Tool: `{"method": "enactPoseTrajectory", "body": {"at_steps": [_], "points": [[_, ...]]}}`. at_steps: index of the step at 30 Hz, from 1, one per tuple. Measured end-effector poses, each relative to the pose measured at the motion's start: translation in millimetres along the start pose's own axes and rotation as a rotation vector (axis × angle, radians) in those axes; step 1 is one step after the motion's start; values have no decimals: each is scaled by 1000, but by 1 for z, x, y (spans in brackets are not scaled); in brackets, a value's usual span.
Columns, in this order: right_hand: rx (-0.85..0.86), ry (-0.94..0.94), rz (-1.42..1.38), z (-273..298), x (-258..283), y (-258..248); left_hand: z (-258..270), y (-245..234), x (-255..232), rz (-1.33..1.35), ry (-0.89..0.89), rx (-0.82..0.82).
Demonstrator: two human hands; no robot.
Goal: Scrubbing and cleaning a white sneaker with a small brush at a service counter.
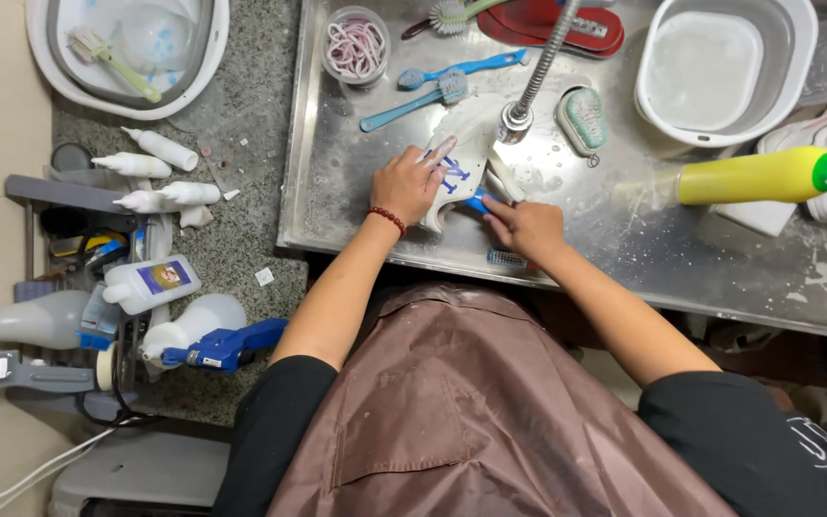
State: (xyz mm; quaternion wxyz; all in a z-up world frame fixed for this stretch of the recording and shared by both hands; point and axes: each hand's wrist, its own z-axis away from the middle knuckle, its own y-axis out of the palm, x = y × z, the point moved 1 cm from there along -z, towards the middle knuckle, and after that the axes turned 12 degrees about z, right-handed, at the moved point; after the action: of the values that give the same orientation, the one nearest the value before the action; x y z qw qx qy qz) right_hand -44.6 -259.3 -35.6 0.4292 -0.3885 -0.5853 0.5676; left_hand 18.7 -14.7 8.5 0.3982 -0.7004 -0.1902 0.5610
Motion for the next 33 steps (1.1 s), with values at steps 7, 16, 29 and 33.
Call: {"method": "enactPoseTrajectory", "body": {"at_steps": [7, 16, 29, 33], "points": [[-136, -131, -126, 13, 3, 39, 0, 14, 5, -1, 6, -65], [-178, -107, -215, -1, 6, 30, -6, 13, 14, 7, -26, -23], [-158, -86, -204, -5, 32, 22, -14, 0, 14, 77, -78, -18], [6, 72, -168, -14, -3, 0, -16, 1, 18, 93, -56, -12]]}}
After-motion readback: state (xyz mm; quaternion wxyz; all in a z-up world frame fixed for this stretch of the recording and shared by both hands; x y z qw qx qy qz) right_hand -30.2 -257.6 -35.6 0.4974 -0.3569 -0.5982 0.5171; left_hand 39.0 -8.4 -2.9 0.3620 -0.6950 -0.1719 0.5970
